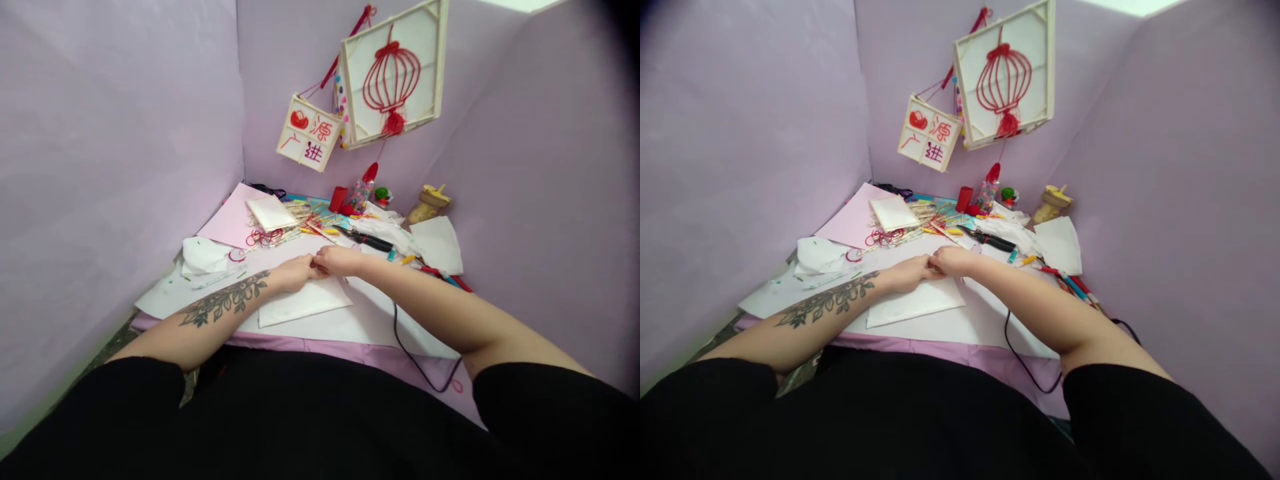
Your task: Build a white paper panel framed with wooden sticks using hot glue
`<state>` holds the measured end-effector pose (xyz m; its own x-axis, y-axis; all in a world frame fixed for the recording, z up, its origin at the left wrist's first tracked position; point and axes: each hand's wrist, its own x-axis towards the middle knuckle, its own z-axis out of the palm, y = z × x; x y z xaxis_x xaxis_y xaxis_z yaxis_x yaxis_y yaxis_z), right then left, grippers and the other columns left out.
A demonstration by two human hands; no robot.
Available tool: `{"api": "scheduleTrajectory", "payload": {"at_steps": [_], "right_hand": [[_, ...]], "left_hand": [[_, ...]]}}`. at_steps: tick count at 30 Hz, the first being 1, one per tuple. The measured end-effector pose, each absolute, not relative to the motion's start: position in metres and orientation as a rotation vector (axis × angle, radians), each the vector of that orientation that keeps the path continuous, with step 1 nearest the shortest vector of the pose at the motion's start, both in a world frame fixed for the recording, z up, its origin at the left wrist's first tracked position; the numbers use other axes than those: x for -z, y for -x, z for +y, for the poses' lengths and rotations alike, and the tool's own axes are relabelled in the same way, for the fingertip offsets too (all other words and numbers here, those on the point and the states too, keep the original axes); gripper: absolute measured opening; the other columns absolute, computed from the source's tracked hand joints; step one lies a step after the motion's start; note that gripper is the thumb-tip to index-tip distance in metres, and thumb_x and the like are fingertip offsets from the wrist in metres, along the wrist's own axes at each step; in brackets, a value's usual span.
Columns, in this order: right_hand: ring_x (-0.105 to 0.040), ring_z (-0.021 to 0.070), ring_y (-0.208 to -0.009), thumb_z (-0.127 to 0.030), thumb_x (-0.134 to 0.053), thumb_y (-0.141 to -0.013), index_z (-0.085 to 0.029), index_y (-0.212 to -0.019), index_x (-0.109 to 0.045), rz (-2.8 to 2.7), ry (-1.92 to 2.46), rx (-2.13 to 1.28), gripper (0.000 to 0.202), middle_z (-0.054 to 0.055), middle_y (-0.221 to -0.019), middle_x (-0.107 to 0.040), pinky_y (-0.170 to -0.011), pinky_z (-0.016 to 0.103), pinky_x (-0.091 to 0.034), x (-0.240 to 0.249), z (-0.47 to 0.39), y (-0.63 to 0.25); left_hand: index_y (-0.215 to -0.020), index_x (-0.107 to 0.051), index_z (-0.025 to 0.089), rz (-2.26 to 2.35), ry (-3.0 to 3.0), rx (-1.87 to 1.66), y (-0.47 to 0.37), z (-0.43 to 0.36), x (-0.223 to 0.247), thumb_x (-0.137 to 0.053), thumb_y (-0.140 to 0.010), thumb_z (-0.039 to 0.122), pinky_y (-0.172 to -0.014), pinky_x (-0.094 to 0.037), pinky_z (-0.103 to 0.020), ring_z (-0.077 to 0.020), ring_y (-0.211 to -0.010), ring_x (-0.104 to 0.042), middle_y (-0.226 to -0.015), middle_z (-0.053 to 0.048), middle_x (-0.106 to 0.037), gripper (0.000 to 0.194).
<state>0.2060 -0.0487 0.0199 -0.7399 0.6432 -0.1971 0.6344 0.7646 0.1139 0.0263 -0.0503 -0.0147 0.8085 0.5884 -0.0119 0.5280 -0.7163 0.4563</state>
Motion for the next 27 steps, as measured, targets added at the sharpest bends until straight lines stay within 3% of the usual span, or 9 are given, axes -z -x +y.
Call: {"api": "scheduleTrajectory", "payload": {"at_steps": [3,9,13,19,27], "right_hand": [[-0.058,0.018,-0.077,-0.018,-0.05,-0.085,-0.012,-0.1,-0.068,2.781,-1.049,0.0,0.024,0.011,-0.085,-0.066,-0.07,0.025,-0.038,-0.017,-0.046,-0.212],[-0.055,0.0156,-0.071,-0.018,-0.054,-0.081,-0.014,-0.086,-0.07,2.739,-1.095,0.084,0.017,0.007,-0.081,-0.066,-0.064,0.023,-0.037,-0.02,-0.036,-0.222],[-0.056,0.0165,-0.072,-0.016,-0.053,-0.081,-0.015,-0.089,-0.067,2.671,-1.085,0.089,0.016,0.007,-0.084,-0.065,-0.065,0.024,-0.037,-0.02,-0.038,-0.222],[-0.054,0.0223,-0.093,-0.015,-0.044,-0.089,-0.01,-0.106,-0.058,2.749,-1.047,-0.105,0.022,0.014,-0.097,-0.062,-0.08,0.03,-0.04,-0.009,-0.056,-0.223],[-0.062,0.0219,-0.084,-0.019,-0.053,-0.087,-0.011,-0.097,-0.065,2.544,-1.06,-0.198,0.018,0.014,-0.089,-0.065,-0.07,0.027,-0.042,-0.032,-0.056,-0.211]], "left_hand": [[-0.112,-0.058,0.02,0.966,-2.457,-0.168,-0.027,-0.052,0.012,-0.043,-0.085,0.056,-0.086,-0.038,-0.029,-0.0237,-0.101,-0.055,-0.11,-0.008,-0.06,0.047],[-0.105,-0.055,0.021,1.133,-2.289,-0.154,-0.031,-0.058,0.004,-0.039,-0.079,0.072,-0.077,-0.04,-0.03,-0.0227,-0.09,-0.057,-0.104,-0.007,-0.063,0.06],[-0.104,-0.055,0.02,1.117,-2.302,-0.16,-0.031,-0.058,0.003,-0.039,-0.08,0.072,-0.076,-0.04,-0.03,-0.0227,-0.089,-0.058,-0.102,-0.007,-0.063,0.059],[-0.11,-0.054,0.02,1.031,-2.409,-0.149,-0.03,-0.053,0.012,-0.046,-0.083,0.061,-0.079,-0.04,-0.029,-0.0228,-0.094,-0.057,-0.107,-0.008,-0.061,0.05],[-0.111,-0.053,0.022,1.019,-2.4,-0.149,-0.027,-0.053,0.011,-0.044,-0.084,0.062,-0.082,-0.039,-0.028,-0.0222,-0.096,-0.055,-0.107,-0.006,-0.061,0.049]]}}
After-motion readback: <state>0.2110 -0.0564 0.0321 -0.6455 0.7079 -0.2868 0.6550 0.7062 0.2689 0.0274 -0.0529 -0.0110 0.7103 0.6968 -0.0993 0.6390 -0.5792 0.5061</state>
